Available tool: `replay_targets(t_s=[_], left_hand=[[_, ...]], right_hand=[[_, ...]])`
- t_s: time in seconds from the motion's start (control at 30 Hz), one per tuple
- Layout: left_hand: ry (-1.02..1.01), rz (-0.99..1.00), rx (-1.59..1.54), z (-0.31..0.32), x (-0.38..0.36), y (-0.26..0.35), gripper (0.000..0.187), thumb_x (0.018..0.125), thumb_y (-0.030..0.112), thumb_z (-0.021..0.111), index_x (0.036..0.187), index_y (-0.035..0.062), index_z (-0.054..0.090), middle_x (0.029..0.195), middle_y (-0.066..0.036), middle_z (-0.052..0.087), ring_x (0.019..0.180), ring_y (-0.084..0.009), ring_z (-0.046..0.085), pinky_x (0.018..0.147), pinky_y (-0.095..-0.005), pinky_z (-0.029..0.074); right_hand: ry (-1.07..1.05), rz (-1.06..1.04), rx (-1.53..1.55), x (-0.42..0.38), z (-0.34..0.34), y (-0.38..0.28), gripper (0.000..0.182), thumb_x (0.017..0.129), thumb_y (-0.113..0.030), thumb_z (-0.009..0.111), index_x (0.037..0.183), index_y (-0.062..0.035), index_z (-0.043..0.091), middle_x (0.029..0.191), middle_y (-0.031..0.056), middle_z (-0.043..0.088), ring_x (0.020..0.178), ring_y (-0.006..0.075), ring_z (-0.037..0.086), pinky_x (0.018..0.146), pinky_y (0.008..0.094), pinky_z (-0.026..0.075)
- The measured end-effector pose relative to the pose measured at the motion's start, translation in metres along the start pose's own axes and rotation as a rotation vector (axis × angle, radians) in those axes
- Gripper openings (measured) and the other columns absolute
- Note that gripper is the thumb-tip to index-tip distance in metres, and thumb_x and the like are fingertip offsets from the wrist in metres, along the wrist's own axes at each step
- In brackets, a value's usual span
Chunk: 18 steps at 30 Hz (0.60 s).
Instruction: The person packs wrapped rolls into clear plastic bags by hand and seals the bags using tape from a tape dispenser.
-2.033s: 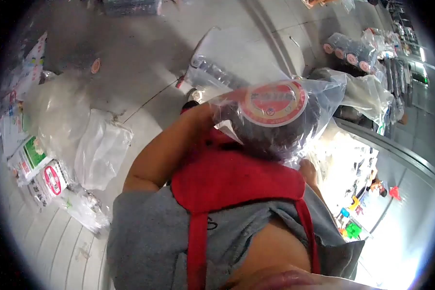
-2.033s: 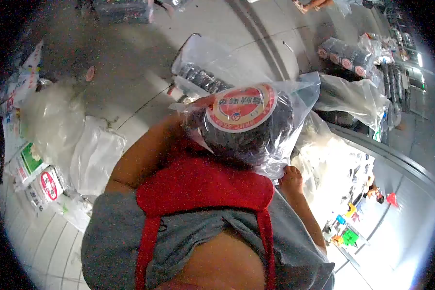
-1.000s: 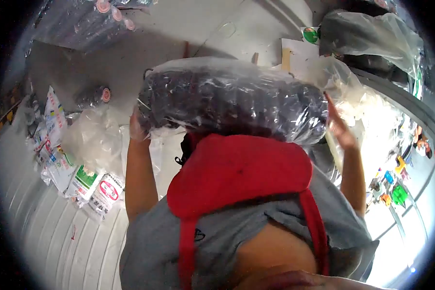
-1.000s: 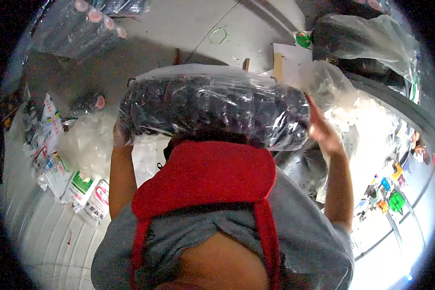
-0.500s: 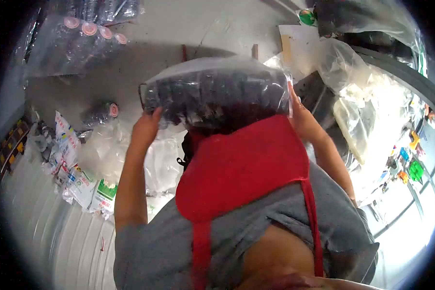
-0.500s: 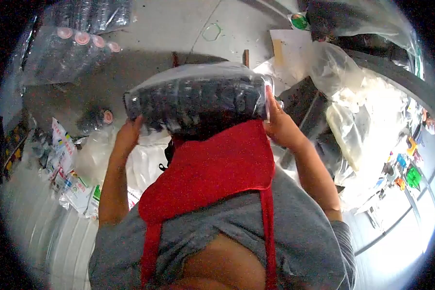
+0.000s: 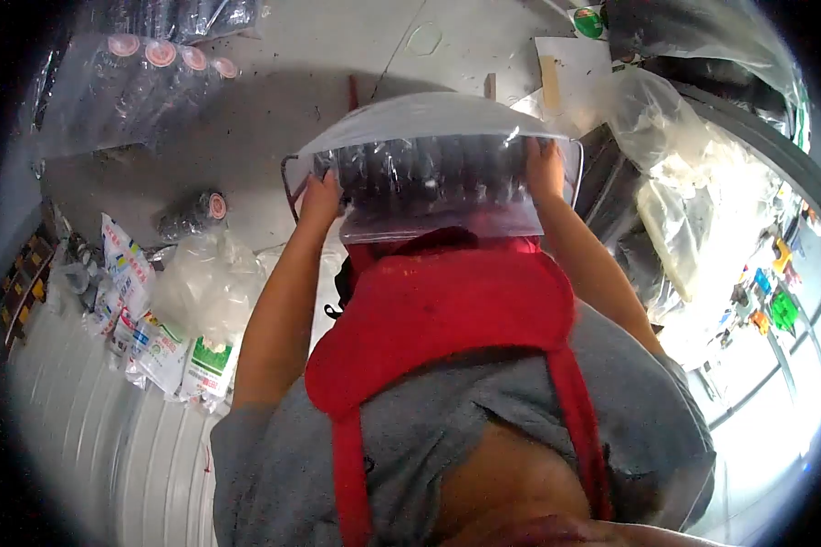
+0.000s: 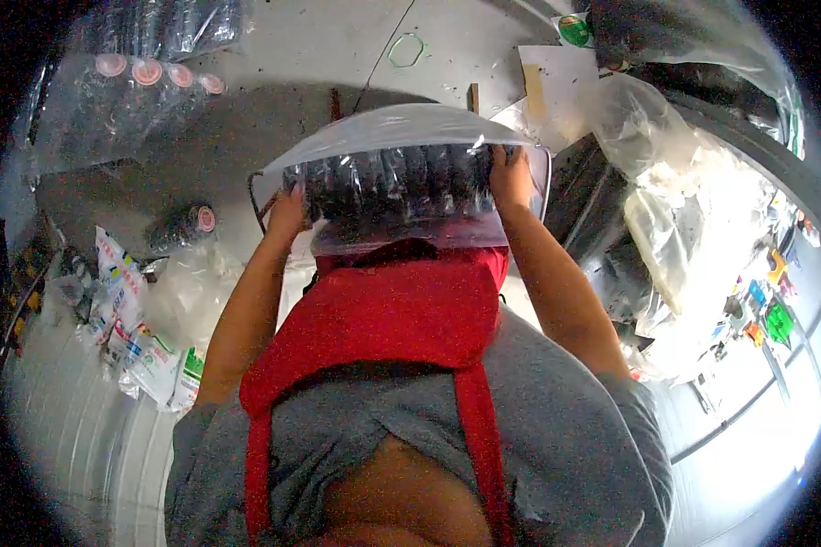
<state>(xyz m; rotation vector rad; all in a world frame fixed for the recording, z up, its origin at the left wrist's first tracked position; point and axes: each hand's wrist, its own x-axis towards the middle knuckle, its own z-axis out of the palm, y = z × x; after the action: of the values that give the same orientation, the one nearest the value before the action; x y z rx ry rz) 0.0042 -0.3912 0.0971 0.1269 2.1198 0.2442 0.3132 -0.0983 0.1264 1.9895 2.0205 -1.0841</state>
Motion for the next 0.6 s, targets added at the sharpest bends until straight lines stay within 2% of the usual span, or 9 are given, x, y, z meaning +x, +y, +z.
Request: replay_targets(t_s=[0.03, 0.13, 0.2, 0.27, 0.43, 0.47, 0.5, 0.53, 0.6], left_hand=[[-0.004, -0.002, 0.010, 0.008, 0.002, 0.006, 0.054, 0.092, 0.040, 0.043, 0.125, -0.0020, 0.042, 0.120, -0.029, 0.054, 0.108, -0.0454, 0.055, 0.094, -0.0491, 0.042], [0.192, -0.249, -0.435, 0.042, 0.023, 0.011, 0.050, 0.091, 0.035, 0.048, 0.123, -0.0025, 0.045, 0.125, -0.026, 0.053, 0.115, -0.0430, 0.050, 0.097, -0.0477, 0.040], [0.036, -0.072, -0.215, 0.050, 0.052, -0.016, 0.048, 0.089, 0.030, 0.052, 0.125, -0.0008, 0.044, 0.129, -0.024, 0.050, 0.119, -0.0412, 0.047, 0.099, -0.0459, 0.039], [0.060, 0.019, -0.268, 0.053, 0.066, -0.015, 0.050, 0.087, 0.026, 0.053, 0.128, 0.0005, 0.042, 0.132, -0.022, 0.047, 0.121, -0.0400, 0.045, 0.100, -0.0446, 0.038], [0.065, 0.178, -0.193, 0.064, 0.081, -0.016, 0.058, 0.083, 0.018, 0.058, 0.135, 0.0038, 0.036, 0.139, -0.019, 0.040, 0.126, -0.0369, 0.040, 0.103, -0.0416, 0.037], [0.077, 0.263, -0.146, 0.062, 0.078, -0.016, 0.060, 0.083, 0.016, 0.059, 0.137, 0.0044, 0.035, 0.141, -0.018, 0.038, 0.127, -0.0363, 0.040, 0.103, -0.0410, 0.036], [0.089, 0.349, -0.078, 0.060, 0.072, -0.015, 0.063, 0.082, 0.014, 0.060, 0.138, 0.0051, 0.034, 0.142, -0.017, 0.037, 0.128, -0.0356, 0.039, 0.104, -0.0404, 0.036], [0.094, 0.415, 0.007, 0.055, 0.058, -0.013, 0.065, 0.081, 0.012, 0.061, 0.140, 0.0057, 0.033, 0.144, -0.016, 0.036, 0.129, -0.0350, 0.038, 0.104, -0.0398, 0.036], [0.091, 0.333, 0.292, 0.034, -0.003, 0.046, 0.068, 0.081, 0.015, 0.062, 0.141, 0.0067, 0.031, 0.146, -0.015, 0.033, 0.131, -0.0343, 0.035, 0.106, -0.0421, 0.033]], right_hand=[[-0.002, 0.010, 0.004, 0.011, 0.015, 0.006, 0.051, 0.089, -0.035, 0.053, 0.124, 0.0021, 0.048, 0.119, 0.0272, 0.054, 0.115, 0.0426, 0.049, 0.094, 0.0459, 0.040], [0.052, 0.035, -0.116, 0.038, 0.053, 0.037, 0.040, 0.090, -0.030, 0.048, 0.109, 0.0036, 0.057, 0.110, 0.0241, 0.059, 0.109, 0.0397, 0.052, 0.093, 0.0446, 0.041], [0.171, -0.323, -0.091, 0.054, 0.079, 0.071, 0.033, 0.090, -0.024, 0.046, 0.111, -0.0005, 0.059, 0.108, 0.0205, 0.060, 0.106, 0.0372, 0.054, 0.090, 0.0438, 0.042], [0.058, -0.383, -0.563, 0.092, 0.106, 0.102, 0.030, 0.090, -0.020, 0.047, 0.112, -0.0042, 0.059, 0.109, 0.0178, 0.060, 0.106, 0.0363, 0.054, 0.090, 0.0442, 0.042], [0.061, -0.597, -0.248, 0.070, 0.106, 0.150, 0.031, 0.088, -0.022, 0.049, 0.113, -0.0054, 0.059, 0.110, 0.0173, 0.060, 0.106, 0.0355, 0.055, 0.091, 0.0449, 0.042], [0.092, -0.667, -0.181, 0.079, 0.100, 0.144, 0.032, 0.088, -0.022, 0.050, 0.113, -0.0056, 0.059, 0.111, 0.0172, 0.060, 0.106, 0.0354, 0.055, 0.092, 0.0450, 0.042], [-0.067, -0.537, -0.926, 0.065, 0.087, 0.093, 0.034, 0.087, -0.025, 0.050, 0.114, -0.0071, 0.059, 0.117, 0.0179, 0.058, 0.111, 0.0347, 0.053, 0.096, 0.0438, 0.040], [-0.053, -0.543, -0.924, 0.045, 0.063, 0.049, 0.034, 0.087, -0.025, 0.050, 0.114, -0.0071, 0.059, 0.117, 0.0179, 0.058, 0.111, 0.0347, 0.053, 0.096, 0.0438, 0.040], [-0.086, -0.635, -0.608, 0.004, 0.035, -0.007, 0.045, 0.089, -0.027, 0.050, 0.130, -0.0105, 0.049, 0.133, 0.0146, 0.047, 0.126, 0.0320, 0.041, 0.104, 0.0485, 0.031]])
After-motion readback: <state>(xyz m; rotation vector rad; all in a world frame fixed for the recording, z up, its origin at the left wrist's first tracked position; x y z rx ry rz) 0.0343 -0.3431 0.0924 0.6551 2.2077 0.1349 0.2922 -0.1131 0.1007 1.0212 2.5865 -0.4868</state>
